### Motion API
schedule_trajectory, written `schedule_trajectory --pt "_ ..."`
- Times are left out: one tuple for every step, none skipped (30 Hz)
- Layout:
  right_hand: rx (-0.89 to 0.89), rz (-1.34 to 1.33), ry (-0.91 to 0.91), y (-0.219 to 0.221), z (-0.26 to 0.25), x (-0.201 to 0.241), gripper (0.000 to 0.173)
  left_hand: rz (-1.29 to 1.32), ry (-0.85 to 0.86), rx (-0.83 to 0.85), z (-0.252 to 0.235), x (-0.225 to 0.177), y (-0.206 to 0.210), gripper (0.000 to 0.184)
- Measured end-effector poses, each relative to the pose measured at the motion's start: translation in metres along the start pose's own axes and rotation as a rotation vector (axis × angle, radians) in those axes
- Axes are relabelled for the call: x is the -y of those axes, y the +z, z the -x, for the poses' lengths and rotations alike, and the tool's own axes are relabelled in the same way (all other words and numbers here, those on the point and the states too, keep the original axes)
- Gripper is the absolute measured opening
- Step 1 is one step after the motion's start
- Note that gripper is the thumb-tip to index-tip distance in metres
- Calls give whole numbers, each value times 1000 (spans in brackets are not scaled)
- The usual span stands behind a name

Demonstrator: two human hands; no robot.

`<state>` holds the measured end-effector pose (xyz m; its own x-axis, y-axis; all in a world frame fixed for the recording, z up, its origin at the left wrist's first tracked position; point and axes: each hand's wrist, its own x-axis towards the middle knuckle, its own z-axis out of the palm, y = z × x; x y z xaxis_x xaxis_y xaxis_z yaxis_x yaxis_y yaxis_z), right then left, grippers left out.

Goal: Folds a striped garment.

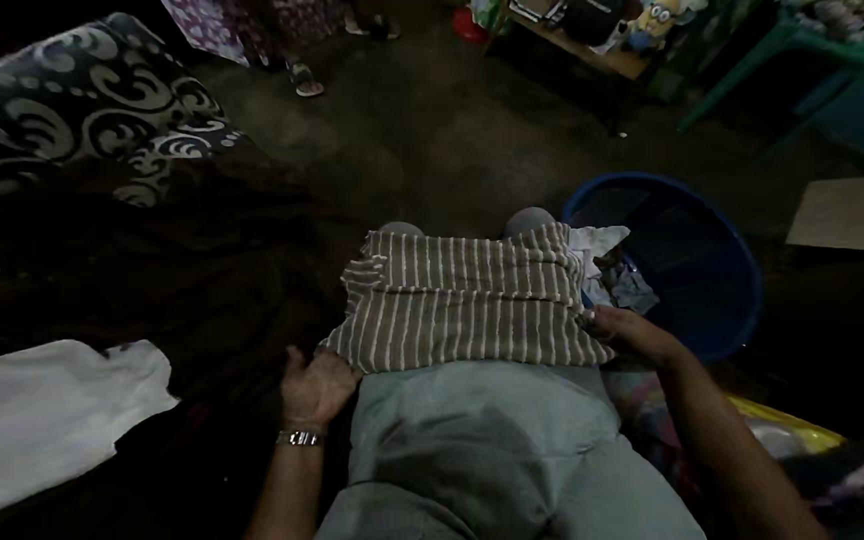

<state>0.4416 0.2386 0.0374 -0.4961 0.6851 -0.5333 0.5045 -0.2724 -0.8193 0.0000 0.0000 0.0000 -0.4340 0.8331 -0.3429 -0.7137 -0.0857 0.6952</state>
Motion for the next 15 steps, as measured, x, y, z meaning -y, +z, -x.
schedule_trajectory --pt "-3 29 -35 0 2 -2 34 -94 9 -19 2 -1 4 44" --pt "-22 39 -66 0 6 0 31 -173 2 -41 2 -2 6 25" --pt "-61 32 -94 1 11 3 26 -251 -3 -66 3 -4 10 19" --pt "-114 12 -121 2 15 6 22 -323 6 -94 5 -6 16 18" --pt "-172 -22 -161 2 19 8 21 -382 27 -129 7 -9 22 17" --pt "-229 -66 -211 2 21 9 20 -414 52 -158 11 -11 27 19" --pt "-279 -139 -253 3 21 10 21 -435 71 -179 14 -12 30 20" --pt "-305 -227 -281 4 21 11 23 -456 80 -189 16 -13 30 21" --pt "-315 -299 -290 6 19 12 25 -489 79 -194 18 -13 29 23" --pt "-337 -329 -268 11 17 13 27 -534 64 -193 19 -11 25 27" --pt "-375 -307 -210 16 14 14 31 -576 48 -190 20 -8 22 30" --pt "-417 -245 -141 21 11 14 35 -602 30 -189 21 -6 19 33" --pt "-447 -176 -87 25 11 13 38 -614 16 -199 23 -4 18 33" --pt "-467 -125 -63 28 12 13 39 -616 8 -219 25 -3 19 32" --pt "-492 -106 -58 30 16 16 39 -603 5 -233 27 -3 20 31"
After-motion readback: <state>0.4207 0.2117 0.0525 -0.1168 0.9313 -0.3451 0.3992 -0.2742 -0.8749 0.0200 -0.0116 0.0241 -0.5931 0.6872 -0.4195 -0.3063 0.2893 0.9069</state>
